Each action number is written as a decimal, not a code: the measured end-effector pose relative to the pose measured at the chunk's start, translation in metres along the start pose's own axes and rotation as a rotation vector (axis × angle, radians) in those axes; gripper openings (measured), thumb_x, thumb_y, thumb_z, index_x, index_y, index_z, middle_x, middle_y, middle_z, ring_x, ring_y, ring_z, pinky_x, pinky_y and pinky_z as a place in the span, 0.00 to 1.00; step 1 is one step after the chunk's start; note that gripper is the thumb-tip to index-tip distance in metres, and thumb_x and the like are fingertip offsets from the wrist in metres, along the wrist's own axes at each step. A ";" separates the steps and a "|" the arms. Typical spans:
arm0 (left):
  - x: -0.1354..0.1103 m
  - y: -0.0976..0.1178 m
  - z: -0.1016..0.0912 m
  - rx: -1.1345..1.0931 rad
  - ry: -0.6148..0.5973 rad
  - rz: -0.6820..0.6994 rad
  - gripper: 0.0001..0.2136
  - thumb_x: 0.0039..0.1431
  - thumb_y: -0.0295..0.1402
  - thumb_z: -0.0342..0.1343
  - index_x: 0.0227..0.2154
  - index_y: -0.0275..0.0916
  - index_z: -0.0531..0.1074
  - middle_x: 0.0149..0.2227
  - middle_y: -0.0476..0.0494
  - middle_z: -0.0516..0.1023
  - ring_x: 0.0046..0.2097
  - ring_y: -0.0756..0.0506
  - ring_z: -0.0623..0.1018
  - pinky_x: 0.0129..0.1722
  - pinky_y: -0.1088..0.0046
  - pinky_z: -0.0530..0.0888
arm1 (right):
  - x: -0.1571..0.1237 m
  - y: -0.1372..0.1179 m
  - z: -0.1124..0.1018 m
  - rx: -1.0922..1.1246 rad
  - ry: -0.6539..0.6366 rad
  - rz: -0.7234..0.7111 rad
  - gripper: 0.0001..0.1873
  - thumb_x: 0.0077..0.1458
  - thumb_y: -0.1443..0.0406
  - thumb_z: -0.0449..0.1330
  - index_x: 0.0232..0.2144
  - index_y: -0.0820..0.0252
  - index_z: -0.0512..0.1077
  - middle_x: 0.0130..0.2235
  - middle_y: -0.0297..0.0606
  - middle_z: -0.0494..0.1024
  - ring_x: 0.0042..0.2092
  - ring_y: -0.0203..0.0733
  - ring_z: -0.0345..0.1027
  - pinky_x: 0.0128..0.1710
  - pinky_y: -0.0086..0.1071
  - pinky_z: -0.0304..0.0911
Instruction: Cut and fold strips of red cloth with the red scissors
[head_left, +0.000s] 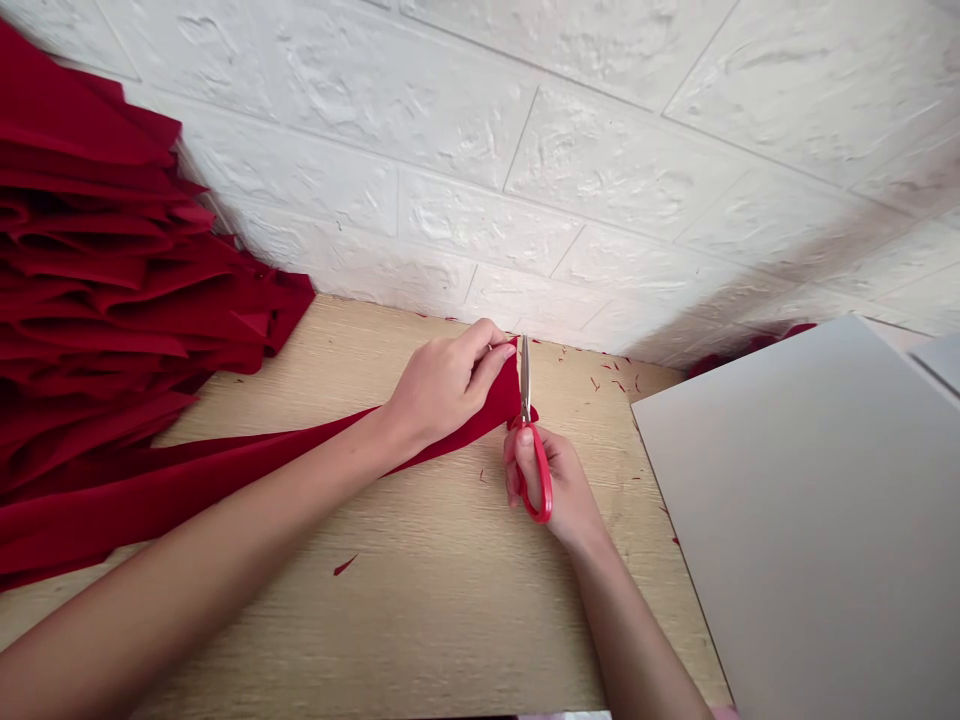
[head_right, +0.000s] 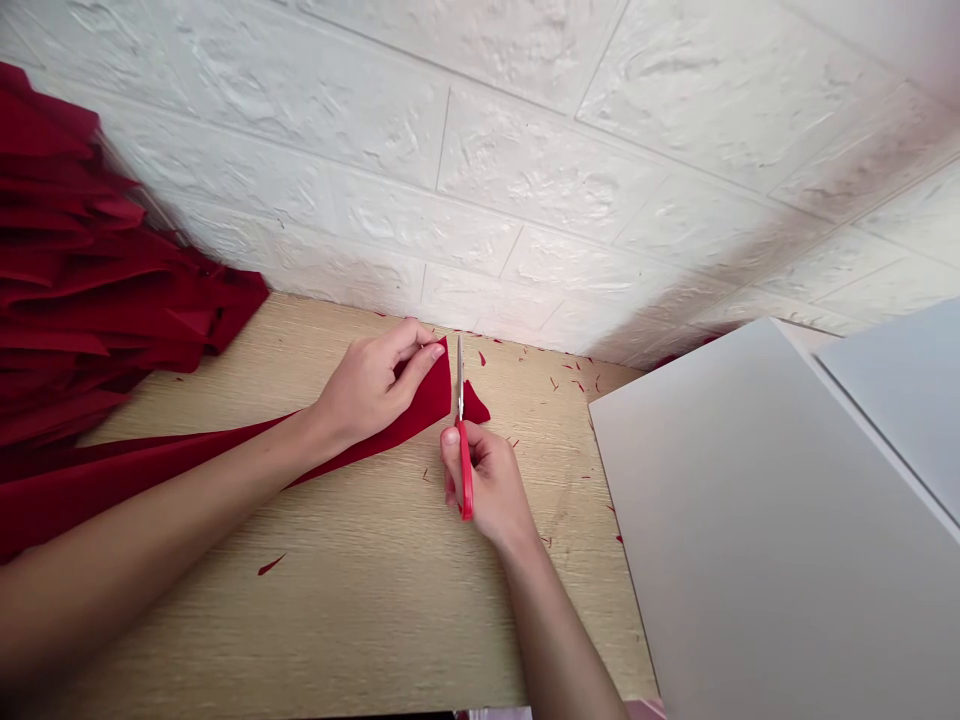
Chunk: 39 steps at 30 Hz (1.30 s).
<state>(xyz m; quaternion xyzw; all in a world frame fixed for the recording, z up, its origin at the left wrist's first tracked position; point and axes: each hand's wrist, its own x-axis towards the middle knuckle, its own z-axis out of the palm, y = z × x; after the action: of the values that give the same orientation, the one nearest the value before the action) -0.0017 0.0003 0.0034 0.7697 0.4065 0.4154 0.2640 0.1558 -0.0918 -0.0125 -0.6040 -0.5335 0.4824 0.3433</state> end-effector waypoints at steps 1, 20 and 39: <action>0.000 0.001 -0.001 0.002 0.001 0.000 0.09 0.68 0.35 0.47 0.33 0.40 0.67 0.21 0.56 0.68 0.22 0.53 0.62 0.26 0.74 0.59 | 0.000 0.000 0.000 -0.004 0.002 -0.005 0.30 0.60 0.39 0.50 0.22 0.55 0.59 0.15 0.27 0.65 0.17 0.33 0.56 0.20 0.29 0.53; 0.001 0.001 -0.003 0.003 0.046 -0.042 0.09 0.68 0.36 0.48 0.32 0.40 0.66 0.19 0.57 0.64 0.22 0.53 0.61 0.26 0.72 0.58 | -0.001 0.000 -0.004 -0.477 0.180 -0.075 0.24 0.57 0.43 0.54 0.25 0.56 0.61 0.22 0.28 0.62 0.25 0.35 0.52 0.26 0.29 0.49; 0.001 -0.003 -0.002 0.014 0.044 -0.013 0.10 0.68 0.35 0.47 0.32 0.40 0.67 0.20 0.55 0.66 0.23 0.52 0.63 0.27 0.72 0.59 | -0.003 -0.005 -0.004 -0.617 0.204 -0.042 0.25 0.57 0.44 0.53 0.22 0.54 0.57 0.19 0.28 0.58 0.23 0.35 0.48 0.25 0.29 0.46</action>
<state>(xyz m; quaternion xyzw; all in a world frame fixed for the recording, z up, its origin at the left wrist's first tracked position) -0.0038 0.0029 0.0029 0.7595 0.4200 0.4279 0.2522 0.1587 -0.0937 -0.0063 -0.7136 -0.6298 0.2277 0.2055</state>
